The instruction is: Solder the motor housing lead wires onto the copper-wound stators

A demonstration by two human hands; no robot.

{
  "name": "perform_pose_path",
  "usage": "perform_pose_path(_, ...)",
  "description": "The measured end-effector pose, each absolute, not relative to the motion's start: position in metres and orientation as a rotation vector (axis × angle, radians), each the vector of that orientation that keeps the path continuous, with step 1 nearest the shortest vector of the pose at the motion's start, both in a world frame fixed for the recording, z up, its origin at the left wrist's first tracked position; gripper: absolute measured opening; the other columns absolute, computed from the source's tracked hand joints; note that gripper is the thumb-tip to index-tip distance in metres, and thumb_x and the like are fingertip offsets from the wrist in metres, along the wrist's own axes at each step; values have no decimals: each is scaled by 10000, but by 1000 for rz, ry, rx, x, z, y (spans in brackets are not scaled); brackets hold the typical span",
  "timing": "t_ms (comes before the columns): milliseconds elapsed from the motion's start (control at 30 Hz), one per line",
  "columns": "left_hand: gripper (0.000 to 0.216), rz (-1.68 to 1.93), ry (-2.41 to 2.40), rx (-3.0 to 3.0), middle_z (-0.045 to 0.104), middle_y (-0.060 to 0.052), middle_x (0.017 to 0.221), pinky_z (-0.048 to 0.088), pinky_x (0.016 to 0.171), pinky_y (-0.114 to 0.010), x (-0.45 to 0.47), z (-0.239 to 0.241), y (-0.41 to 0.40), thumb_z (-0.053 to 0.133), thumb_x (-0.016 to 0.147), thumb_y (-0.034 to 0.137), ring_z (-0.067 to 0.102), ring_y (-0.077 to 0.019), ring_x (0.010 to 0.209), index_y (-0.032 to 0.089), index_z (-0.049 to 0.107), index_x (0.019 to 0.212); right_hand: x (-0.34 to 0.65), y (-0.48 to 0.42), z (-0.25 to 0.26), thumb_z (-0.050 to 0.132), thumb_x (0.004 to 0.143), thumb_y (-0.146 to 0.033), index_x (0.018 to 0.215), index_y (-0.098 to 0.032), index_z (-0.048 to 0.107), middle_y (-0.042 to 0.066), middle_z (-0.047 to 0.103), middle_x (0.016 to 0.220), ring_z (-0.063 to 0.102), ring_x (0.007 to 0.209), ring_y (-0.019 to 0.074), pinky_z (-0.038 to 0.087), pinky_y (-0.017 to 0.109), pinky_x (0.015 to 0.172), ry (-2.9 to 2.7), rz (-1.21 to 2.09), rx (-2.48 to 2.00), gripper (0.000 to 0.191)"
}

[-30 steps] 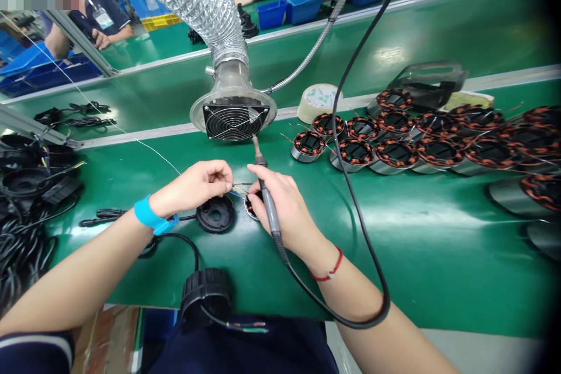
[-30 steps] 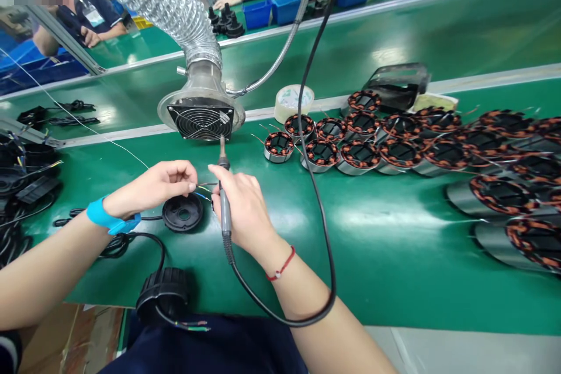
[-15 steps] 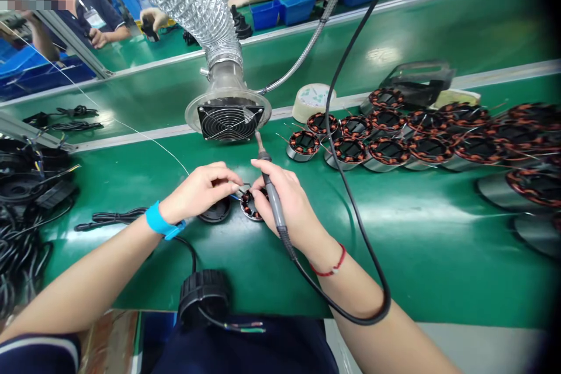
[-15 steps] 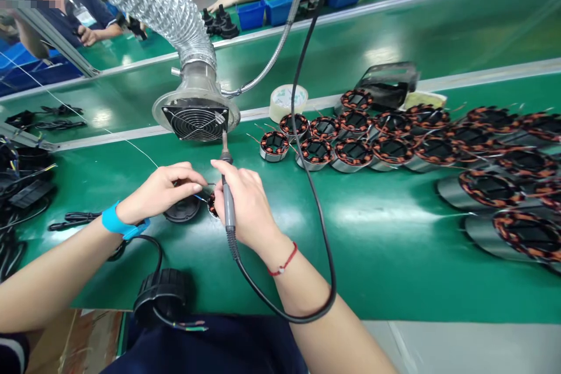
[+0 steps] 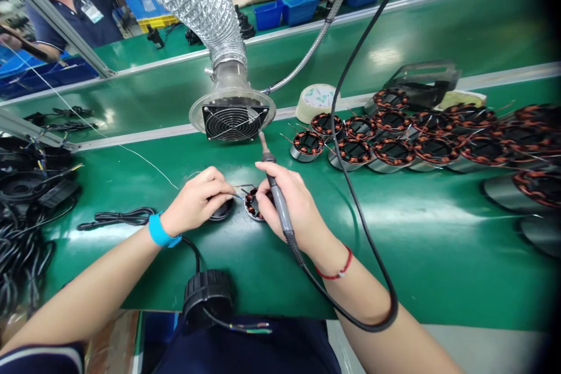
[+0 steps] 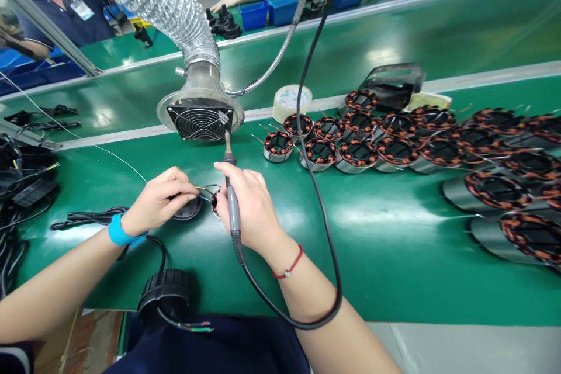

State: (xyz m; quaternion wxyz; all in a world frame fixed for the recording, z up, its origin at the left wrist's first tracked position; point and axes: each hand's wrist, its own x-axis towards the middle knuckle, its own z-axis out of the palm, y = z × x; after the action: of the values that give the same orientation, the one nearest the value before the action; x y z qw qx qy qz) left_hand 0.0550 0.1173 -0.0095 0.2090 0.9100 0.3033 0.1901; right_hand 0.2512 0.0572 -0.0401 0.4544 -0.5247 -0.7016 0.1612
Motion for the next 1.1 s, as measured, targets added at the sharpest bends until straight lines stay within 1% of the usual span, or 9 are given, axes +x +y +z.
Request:
perform_pose_path(167,255,406,836,2622,564,-24,697,395,620,-247,67,-14,118,467,923,273,516,-122,644,204,712,916,256,57,-39,490,806,-105,1238,-213,419,19,650,868,576,860,206,425,381,862,-1716,415,-1302,452)
perform_pose_path(333,228,374,880,2579,539,-9,684,371,602,-238,68,-10,116,474,912,267,490,-119,627,204,693,927,253,55,-43,598,753,-143,1297,-180,362,94,614,1144,548,1073,242,408,423,944,-1849,572,-1251,594)
perform_pose_path(467,208,394,986,2394,579,-22,799,408,667,-239,64,0,120,471,904,252,519,-132,706,170,606,1040,246,58,-49,562,792,-146,1239,-181,433,77,657,1015,600,944,239,452,421,867,-1822,533,-1323,466)
perform_pose_path(600,270,70,943,2444,612,-41,764,389,690,-268,74,11,124,391,922,223,537,-159,721,164,626,802,242,62,-57,485,834,-128,1173,-204,495,43,682,897,617,806,212,476,381,783,-1725,369,-1406,348)
perform_pose_path(733,276,-40,1072,2350,642,-45,756,383,656,-276,77,14,130,399,902,243,550,-173,702,166,615,748,244,58,-50,519,830,-155,1184,-223,493,34,706,938,643,910,214,483,388,840,-1626,437,-1366,361)
perform_pose_path(833,260,67,1199,2168,655,-34,775,403,659,-270,58,10,146,405,889,264,562,-167,715,166,614,769,246,47,-31,511,874,-221,1207,-239,497,40,718,972,655,957,213,489,410,871,-1372,451,-1324,334)
perform_pose_path(933,223,279,1488,2122,647,-47,784,424,710,-303,28,10,164,431,862,258,555,-182,745,157,611,777,248,39,-20,483,906,-276,1229,-238,497,20,726,800,680,852,222,500,444,840,-1164,332,-1166,326)
perform_pose_path(1000,160,600,1700,2161,637,-75,901,428,808,-349,17,17,166,485,835,245,552,-213,869,151,610,868,251,39,-23,495,902,-303,1198,-228,514,14,714,737,685,784,230,495,462,820,-1120,299,-1130,306)
perform_pose_path(1100,270,1027,1598,2070,594,-91,1072,437,885,-369,22,36,143,518,864,292,546,-221,1011,178,539,1108,255,45,-31,522,890,-363,1117,-203,556,36,697,730,677,747,242,476,462,802,-1104,319,-1268,279)
